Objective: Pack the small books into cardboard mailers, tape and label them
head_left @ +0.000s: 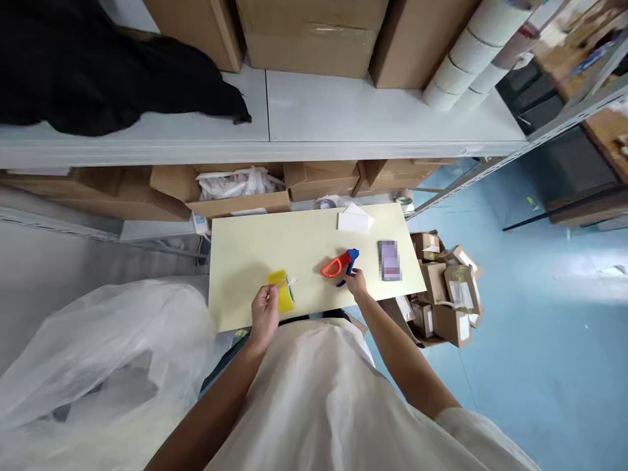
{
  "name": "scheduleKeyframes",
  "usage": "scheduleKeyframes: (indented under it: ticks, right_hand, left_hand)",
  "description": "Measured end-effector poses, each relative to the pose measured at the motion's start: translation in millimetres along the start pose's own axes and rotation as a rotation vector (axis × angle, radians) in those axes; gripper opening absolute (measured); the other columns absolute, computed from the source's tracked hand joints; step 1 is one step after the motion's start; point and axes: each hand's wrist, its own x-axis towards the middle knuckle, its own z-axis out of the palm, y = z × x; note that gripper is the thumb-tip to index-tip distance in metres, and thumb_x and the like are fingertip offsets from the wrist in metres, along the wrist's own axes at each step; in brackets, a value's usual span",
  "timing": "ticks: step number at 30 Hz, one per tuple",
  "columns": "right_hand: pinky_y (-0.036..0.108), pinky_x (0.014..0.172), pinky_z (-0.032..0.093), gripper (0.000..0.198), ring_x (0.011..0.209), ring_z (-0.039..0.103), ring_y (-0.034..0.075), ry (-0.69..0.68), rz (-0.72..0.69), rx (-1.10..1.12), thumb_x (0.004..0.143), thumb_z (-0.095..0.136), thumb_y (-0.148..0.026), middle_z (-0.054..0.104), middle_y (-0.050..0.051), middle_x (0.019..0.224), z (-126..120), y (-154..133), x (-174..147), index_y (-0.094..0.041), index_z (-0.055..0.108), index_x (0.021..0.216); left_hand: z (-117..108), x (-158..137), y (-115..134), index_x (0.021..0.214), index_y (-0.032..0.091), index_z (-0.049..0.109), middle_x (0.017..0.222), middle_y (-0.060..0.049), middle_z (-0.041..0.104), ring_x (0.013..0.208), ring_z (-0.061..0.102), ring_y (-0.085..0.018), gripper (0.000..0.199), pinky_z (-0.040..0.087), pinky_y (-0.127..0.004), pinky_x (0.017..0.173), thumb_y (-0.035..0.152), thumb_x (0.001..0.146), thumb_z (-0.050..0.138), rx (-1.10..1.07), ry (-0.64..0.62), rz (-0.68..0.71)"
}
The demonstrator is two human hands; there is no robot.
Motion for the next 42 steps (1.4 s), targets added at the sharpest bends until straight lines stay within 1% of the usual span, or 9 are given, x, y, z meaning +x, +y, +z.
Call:
scheduleKeyframes:
  ticks: [7,12,18,22,26,30,34,37,42]
  right_hand:
    - [0.027,0.058,0.043,0.015,0.082,0.061,0.022,0.057,0.028,0.057,0.071,0.051,-0.027,0.06,0.008,0.085,7,-16,-9,-0.022,0.043,0.083]
    - [0.025,0.05,0.045,0.024,0.065,0.058,0.014,-0.052,-0.029,0.19,0.071,0.047,-0.026,0.057,0.002,0.084,4,-27,-36,-0.023,0.04,0.093]
    - [0.023,0.041,0.039,0.037,0.057,0.049,0.012,-0.189,-0.113,0.254,0.061,0.058,-0.026,0.054,-0.001,0.075,-14,-50,-77,-0.021,0.049,0.097]
    - [0.023,0.041,0.038,0.038,0.059,0.049,0.013,-0.297,-0.211,0.24,0.058,0.064,-0.024,0.051,-0.002,0.071,-26,-68,-103,-0.019,0.053,0.094]
    - [0.025,0.049,0.043,0.043,0.064,0.051,0.014,-0.238,-0.309,0.177,0.056,0.073,-0.024,0.054,-0.001,0.074,-33,-73,-123,-0.02,0.051,0.093]
    - [0.026,0.05,0.042,0.045,0.06,0.047,0.012,-0.238,-0.38,0.127,0.053,0.078,-0.029,0.051,-0.003,0.069,-40,-71,-133,-0.021,0.048,0.086]
    - [0.026,0.052,0.041,0.041,0.061,0.048,0.012,-0.337,-0.336,0.167,0.056,0.077,-0.03,0.051,-0.003,0.07,-52,-73,-132,-0.021,0.049,0.085]
    - [0.026,0.052,0.041,0.04,0.061,0.049,0.013,-0.404,-0.313,0.185,0.055,0.078,-0.03,0.052,-0.003,0.068,-61,-76,-125,-0.02,0.051,0.083]
    - [0.027,0.055,0.045,0.04,0.064,0.051,0.013,-0.494,-0.331,0.291,0.058,0.077,-0.031,0.054,-0.003,0.071,-68,-70,-106,-0.02,0.052,0.087]
  left_hand:
    - [-17,-5,-16,0.078,0.017,0.055,0.07,0.0,0.057,0.061,0.052,-0.012,0.052,0.04,-0.021,0.055,0.069,0.073,0.051,-0.072,-0.006,-0.08]
    - [-31,-5,-22,0.074,0.017,0.057,0.07,-0.001,0.059,0.066,0.055,-0.013,0.051,0.042,-0.023,0.061,0.068,0.074,0.051,-0.062,0.014,-0.055]
    - [-34,-7,-6,0.071,0.018,0.057,0.07,-0.001,0.061,0.07,0.056,-0.015,0.048,0.043,-0.024,0.065,0.065,0.076,0.05,0.016,-0.019,0.024]
    - [-28,-10,3,0.072,0.018,0.057,0.07,-0.002,0.061,0.068,0.056,-0.015,0.049,0.043,-0.025,0.064,0.066,0.076,0.049,0.018,-0.044,0.036]
    - [-18,-15,8,0.076,0.018,0.058,0.075,-0.004,0.063,0.073,0.058,-0.017,0.049,0.045,-0.027,0.068,0.066,0.077,0.048,-0.003,-0.074,0.066]
    - [-7,-24,15,0.08,0.018,0.061,0.082,-0.005,0.065,0.08,0.061,-0.019,0.044,0.046,-0.029,0.074,0.06,0.081,0.047,0.013,-0.081,0.109]
    - [5,-34,19,0.083,0.018,0.063,0.086,-0.006,0.067,0.085,0.062,-0.019,0.042,0.048,-0.03,0.078,0.057,0.082,0.049,-0.035,-0.031,0.095]
    - [16,-42,19,0.092,0.017,0.065,0.094,-0.008,0.068,0.091,0.063,-0.02,0.042,0.049,-0.03,0.078,0.055,0.08,0.053,-0.153,0.014,0.027]
    - [39,-52,26,0.115,0.02,0.061,0.105,-0.007,0.065,0.09,0.064,-0.019,0.054,0.05,-0.031,0.078,0.039,0.066,0.072,-0.361,-0.011,-0.084]
